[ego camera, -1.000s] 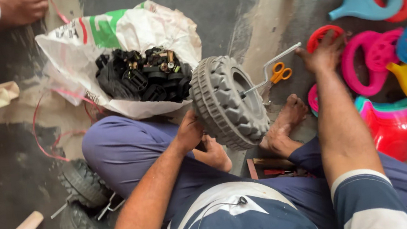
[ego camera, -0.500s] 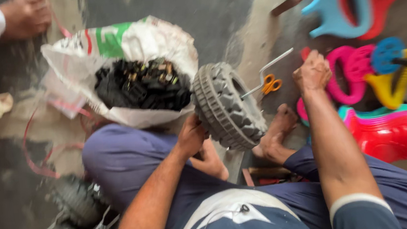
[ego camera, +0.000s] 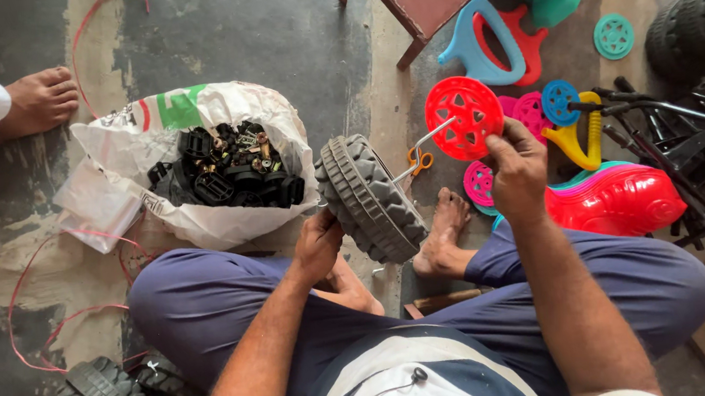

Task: The person assembles toy wheels by inserting metal rods into rubber tires and attaching colorful plastic wheel caps. They use a wrench to tighten the components and retrieve parts from a nearby bag.

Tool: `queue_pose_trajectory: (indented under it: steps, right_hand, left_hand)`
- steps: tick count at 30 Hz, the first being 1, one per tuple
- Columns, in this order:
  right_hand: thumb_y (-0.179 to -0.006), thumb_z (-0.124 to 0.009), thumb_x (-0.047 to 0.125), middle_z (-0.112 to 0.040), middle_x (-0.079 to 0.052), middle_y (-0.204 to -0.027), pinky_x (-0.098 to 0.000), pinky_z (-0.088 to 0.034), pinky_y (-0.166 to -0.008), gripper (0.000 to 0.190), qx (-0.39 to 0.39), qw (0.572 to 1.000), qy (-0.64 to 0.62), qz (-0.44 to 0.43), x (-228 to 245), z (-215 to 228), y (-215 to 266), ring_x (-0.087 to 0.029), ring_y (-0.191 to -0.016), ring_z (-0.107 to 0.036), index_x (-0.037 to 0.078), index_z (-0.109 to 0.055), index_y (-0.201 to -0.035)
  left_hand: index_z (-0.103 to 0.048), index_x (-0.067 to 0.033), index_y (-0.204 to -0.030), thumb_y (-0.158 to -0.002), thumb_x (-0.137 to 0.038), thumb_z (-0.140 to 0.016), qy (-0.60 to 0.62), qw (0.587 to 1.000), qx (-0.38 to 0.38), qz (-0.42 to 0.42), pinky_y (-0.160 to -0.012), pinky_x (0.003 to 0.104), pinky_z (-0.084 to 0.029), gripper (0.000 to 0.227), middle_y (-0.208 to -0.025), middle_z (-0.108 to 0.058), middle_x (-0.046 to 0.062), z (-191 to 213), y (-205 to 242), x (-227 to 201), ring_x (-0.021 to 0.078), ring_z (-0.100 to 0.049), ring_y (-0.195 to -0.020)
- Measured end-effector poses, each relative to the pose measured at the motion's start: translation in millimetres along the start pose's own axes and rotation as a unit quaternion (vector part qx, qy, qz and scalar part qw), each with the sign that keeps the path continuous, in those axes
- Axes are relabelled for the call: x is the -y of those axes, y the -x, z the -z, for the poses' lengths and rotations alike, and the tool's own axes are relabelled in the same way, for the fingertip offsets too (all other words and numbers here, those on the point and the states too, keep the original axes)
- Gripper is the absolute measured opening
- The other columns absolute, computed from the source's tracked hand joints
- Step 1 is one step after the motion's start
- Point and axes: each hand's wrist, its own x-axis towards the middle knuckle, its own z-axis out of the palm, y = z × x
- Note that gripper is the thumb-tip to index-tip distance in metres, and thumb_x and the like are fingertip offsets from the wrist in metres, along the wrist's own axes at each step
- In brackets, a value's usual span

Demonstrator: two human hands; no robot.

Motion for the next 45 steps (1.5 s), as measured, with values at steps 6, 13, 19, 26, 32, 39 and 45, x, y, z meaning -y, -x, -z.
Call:
queue_pose_trajectory:
  steps: [6, 13, 19, 26, 32, 39, 45]
  right_hand:
    - [-0.104, -0.053, 0.006, -0.07, -0.009, -0.118, -0.0283, -0.058, -0.093, 0.03, 0.061, 0.998, -0.009, 0.0, 6, 0, 19, -0.013, -0.105, -0.071, -0.001, -0.058, -0.133]
    - [-0.108, -0.053, 0.007, -0.07, -0.009, -0.117, -0.0294, -0.057, -0.089, 0.024, 0.023, 0.998, -0.063, 0.015, 3, 11, 26, -0.015, -0.103, -0.07, 0.0, -0.059, -0.13]
    - [-0.102, -0.064, -0.002, -0.061, -0.007, -0.126, -0.0277, -0.051, -0.088, 0.032, 0.125, 0.956, 0.218, 0.151, 4, 17, 34, -0.013, -0.106, -0.058, 0.003, -0.06, -0.133]
    - [-0.098, -0.062, -0.004, -0.062, -0.017, -0.126, -0.0335, -0.052, -0.098, 0.03, 0.268, 0.938, 0.212, 0.051, 14, 22, 24, -0.017, -0.112, -0.065, 0.003, -0.059, -0.127]
    - [-0.093, -0.068, 0.001, -0.071, -0.02, -0.114, -0.0412, -0.055, -0.078, 0.039, 0.275, 0.832, 0.414, 0.246, 40, -14, 52, -0.036, -0.096, -0.071, 0.001, -0.055, -0.13]
    - [-0.098, -0.071, 0.008, -0.071, -0.014, -0.086, -0.0419, -0.054, -0.067, 0.029, 0.331, 0.794, 0.49, 0.141, 41, 2, 56, -0.036, -0.076, -0.073, 0.013, -0.061, -0.125]
    - [-0.1, -0.059, 0.0, -0.063, -0.018, -0.148, -0.0488, -0.046, -0.115, 0.032, 0.151, 0.881, 0.358, 0.269, 0, -36, 115, -0.033, -0.12, -0.071, 0.008, -0.053, -0.131]
  left_hand:
    - [-0.07, -0.0011, -0.106, -0.1, -0.019, -0.059, -0.022, 0.999, 0.016, -0.032, -0.052, 0.026, -0.041, 0.022, -0.067, -0.058, -0.004, 1, 7, -1, 0.0053, -0.049, -0.06]
    - [-0.07, -0.001, -0.111, -0.1, -0.019, -0.059, -0.019, 0.998, 0.032, -0.046, -0.053, 0.026, -0.04, 0.024, -0.069, -0.057, -0.003, -5, 14, -11, 0.0048, -0.047, -0.061]
    - [-0.07, -0.0005, -0.112, -0.099, -0.017, -0.059, -0.05, 0.997, 0.034, -0.045, -0.053, 0.025, -0.041, 0.023, -0.069, -0.057, -0.003, -5, 10, -5, 0.0046, -0.047, -0.061]
    - [-0.067, -0.0035, -0.109, -0.099, -0.014, -0.059, 0.08, 0.988, 0.133, 0.018, -0.051, 0.024, -0.035, 0.017, -0.076, -0.055, -0.006, 2, 3, 30, 0.0042, -0.044, -0.059]
    - [-0.065, -0.0069, -0.104, -0.1, -0.009, -0.058, 0.197, 0.962, 0.163, 0.099, -0.051, 0.023, -0.032, 0.008, -0.077, -0.056, -0.004, 5, 1, 42, 0.0044, -0.042, -0.058]
    - [-0.065, -0.0088, -0.113, -0.1, -0.007, -0.056, 0.222, 0.954, 0.181, 0.089, -0.051, 0.022, -0.033, 0.016, -0.078, -0.057, -0.004, 4, 10, 28, 0.0046, -0.044, -0.059]
    - [-0.072, 0.0005, -0.117, -0.104, -0.012, -0.058, 0.208, 0.959, 0.18, -0.06, -0.074, 0.026, -0.052, 0.022, -0.102, -0.072, 0.002, -1, 12, 3, 0.0086, -0.064, -0.087]
